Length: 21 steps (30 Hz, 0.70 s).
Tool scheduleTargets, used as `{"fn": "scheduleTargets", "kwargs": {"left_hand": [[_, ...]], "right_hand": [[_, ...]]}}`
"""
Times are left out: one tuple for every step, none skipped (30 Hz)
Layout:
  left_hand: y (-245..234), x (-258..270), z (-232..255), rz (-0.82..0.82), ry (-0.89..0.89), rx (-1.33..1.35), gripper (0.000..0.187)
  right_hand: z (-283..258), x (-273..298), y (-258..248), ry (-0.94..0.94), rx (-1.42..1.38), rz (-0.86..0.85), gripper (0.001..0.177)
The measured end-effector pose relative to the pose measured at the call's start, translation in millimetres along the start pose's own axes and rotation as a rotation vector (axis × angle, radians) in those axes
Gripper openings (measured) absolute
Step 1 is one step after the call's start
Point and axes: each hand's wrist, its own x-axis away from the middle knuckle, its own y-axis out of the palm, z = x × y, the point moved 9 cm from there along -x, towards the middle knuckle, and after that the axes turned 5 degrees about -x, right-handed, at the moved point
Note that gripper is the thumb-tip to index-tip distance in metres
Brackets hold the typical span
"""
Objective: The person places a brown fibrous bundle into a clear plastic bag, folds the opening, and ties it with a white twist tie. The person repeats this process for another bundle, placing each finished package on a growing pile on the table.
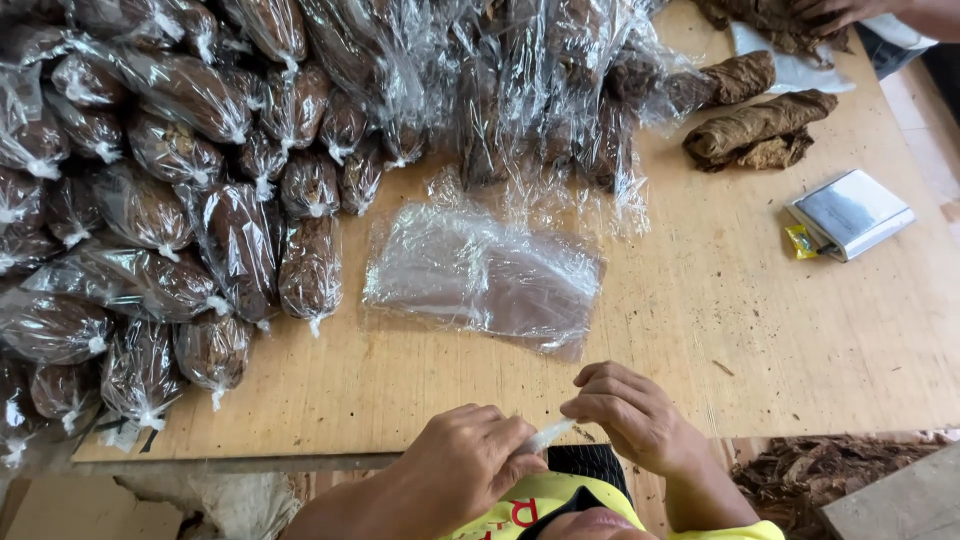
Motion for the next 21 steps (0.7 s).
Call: {"fn": "scheduleTargets", "kwargs": {"left_hand": [[-2.0,-1.1,0.9,0.004,0.005,-0.006,0.019],[-7.1,-1.8,7.6,0.046,0.071,-0.113,0.022],[-11.2,-2.0,14.5,0.087,0.137,-0.219,0.026],[-9.0,-2.0,13.0,0.088,0.141,-0.22,0.026],[-15.9,-0.6,13.6,0.205,0.151,-0.333,0.023],[-21.9,2.3,15.4,0.321,0.158,-0.443,0.028],[-28.6,0.1,17.8,0.322,0.16,-0.442,0.028],[-38.2,-1.0,20.5,0.36,0.149,-0.481,0.018],[-47.7,-2.0,23.2,0.398,0.138,-0.52,0.011],[-46.7,-2.8,22.0,0.396,0.14,-0.518,0.011],[-45.9,-3.3,21.2,0.396,0.153,-0.481,0.017],[-45.1,-3.7,20.5,0.398,0.163,-0.444,0.026],[-45.8,-5.0,19.7,0.398,0.162,-0.443,0.026],[-48.0,-5.4,20.1,0.414,0.175,-0.431,0.025],[-50.4,-5.8,20.7,0.431,0.187,-0.419,0.025],[-47.9,-4.8,18.6,0.431,0.188,-0.42,0.025],[-45.0,-4.7,14.4,0.414,0.18,-0.351,0.028],[-41.6,-4.3,10.3,0.395,0.172,-0.28,0.031],[-41.0,-4.5,8.3,0.395,0.172,-0.281,0.031],[-35.7,-6.6,2.8,0.323,0.153,-0.153,0.033],[-29.7,-8.1,-2.4,0.25,0.134,-0.026,0.036]], "right_hand": [[-0.4,1.0,0.0,-0.007,0.006,0.001,0.01],[-1.4,2.5,-1.6,-0.014,-0.005,0.021,0.011],[-2.1,4.0,-3.1,-0.022,-0.016,0.042,0.016],[-2.6,3.9,-4.0,-0.023,-0.012,0.042,0.016],[-3.6,4.1,-8.4,-0.035,0.006,0.083,0.015],[-5.0,4.7,-12.6,-0.044,0.022,0.122,0.015],[-4.2,6.9,-12.6,-0.044,0.023,0.122,0.015],[-2.3,9.4,-12.5,-0.028,0.029,0.125,0.013],[-0.2,11.9,-12.4,-0.013,0.035,0.128,0.012],[-1.8,8.9,-14.2,-0.01,0.036,0.129,0.012],[-1.7,5.8,-14.8,0.009,0.038,0.118,0.012],[-1.2,2.5,-15.7,0.028,0.038,0.106,0.013],[-1.8,0.4,-16.2,0.029,0.037,0.105,0.013],[-1.9,-2.1,-16.8,0.033,0.036,0.106,0.013],[-2.2,-4.7,-17.6,0.036,0.035,0.107,0.013],[1.2,-0.9,-15.1,0.035,0.035,0.108,0.013],[5.8,3.2,-15.0,0.045,0.022,0.133,0.013],[10.1,7.8,-14.6,0.056,0.009,0.159,0.013],[10.5,7.4,-12.8,0.056,0.009,0.16,0.013],[13.5,7.8,-11.8,0.086,-0.051,0.176,0.013],[16.6,8.2,-10.4,0.115,-0.111,0.192,0.013]]}}
